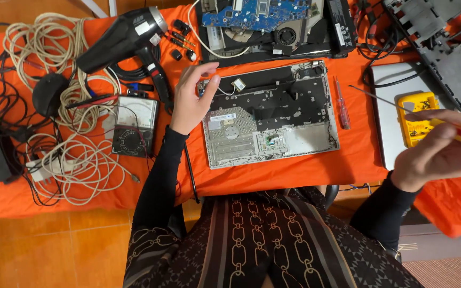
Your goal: Repairing a laptop by examining the internal components and reassembling pieces.
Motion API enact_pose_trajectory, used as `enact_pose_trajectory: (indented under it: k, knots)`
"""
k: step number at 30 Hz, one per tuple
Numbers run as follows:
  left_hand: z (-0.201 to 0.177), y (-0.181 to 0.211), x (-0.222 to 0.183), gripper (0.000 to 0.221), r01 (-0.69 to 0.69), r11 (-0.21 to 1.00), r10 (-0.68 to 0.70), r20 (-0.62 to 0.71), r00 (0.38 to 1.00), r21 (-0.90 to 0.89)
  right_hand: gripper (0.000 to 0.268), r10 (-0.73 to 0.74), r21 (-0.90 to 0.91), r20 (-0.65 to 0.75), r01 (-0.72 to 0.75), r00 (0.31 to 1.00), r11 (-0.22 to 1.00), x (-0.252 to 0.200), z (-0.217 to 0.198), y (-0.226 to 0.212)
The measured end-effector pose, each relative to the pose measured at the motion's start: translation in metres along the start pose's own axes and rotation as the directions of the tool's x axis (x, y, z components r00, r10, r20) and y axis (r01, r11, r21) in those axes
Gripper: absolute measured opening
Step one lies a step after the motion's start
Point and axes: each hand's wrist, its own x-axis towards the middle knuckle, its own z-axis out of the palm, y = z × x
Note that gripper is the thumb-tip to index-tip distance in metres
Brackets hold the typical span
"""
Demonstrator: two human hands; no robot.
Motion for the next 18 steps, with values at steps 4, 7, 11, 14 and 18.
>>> enact_pose_trajectory:
  k: [4,7,11,14,18]
  knots:
    - [-0.003,-0.002,0.002,0.025,0.01,1.0,-0.01,-0.005,1.0,-0.008,0.022,0.068,0.034,0.046,-0.07,0.997,0.997,0.001,0.022,-0.015]
    - [-0.005,-0.005,-0.001,0.024,0.002,1.0,-0.002,0.024,1.0,-0.007,0.025,0.071,0.088,0.089,-0.079,0.994,0.993,0.006,0.039,-0.027]
    - [-0.002,-0.012,-0.003,0.019,-0.078,0.997,0.077,0.052,0.996,0.025,0.025,0.047,0.16,0.096,-0.062,0.994,0.985,0.004,0.06,-0.04]
    - [-0.002,-0.018,-0.002,0.016,-0.16,0.986,0.156,0.06,0.986,0.052,0.025,0.091,0.204,0.126,-0.115,0.988,0.972,0.005,0.079,-0.055]
    - [-0.004,-0.026,-0.003,0.013,-0.21,0.97,0.198,0.103,0.975,0.121,0.027,0.128,0.318,0.195,-0.186,0.973,0.93,-0.002,0.101,-0.061]
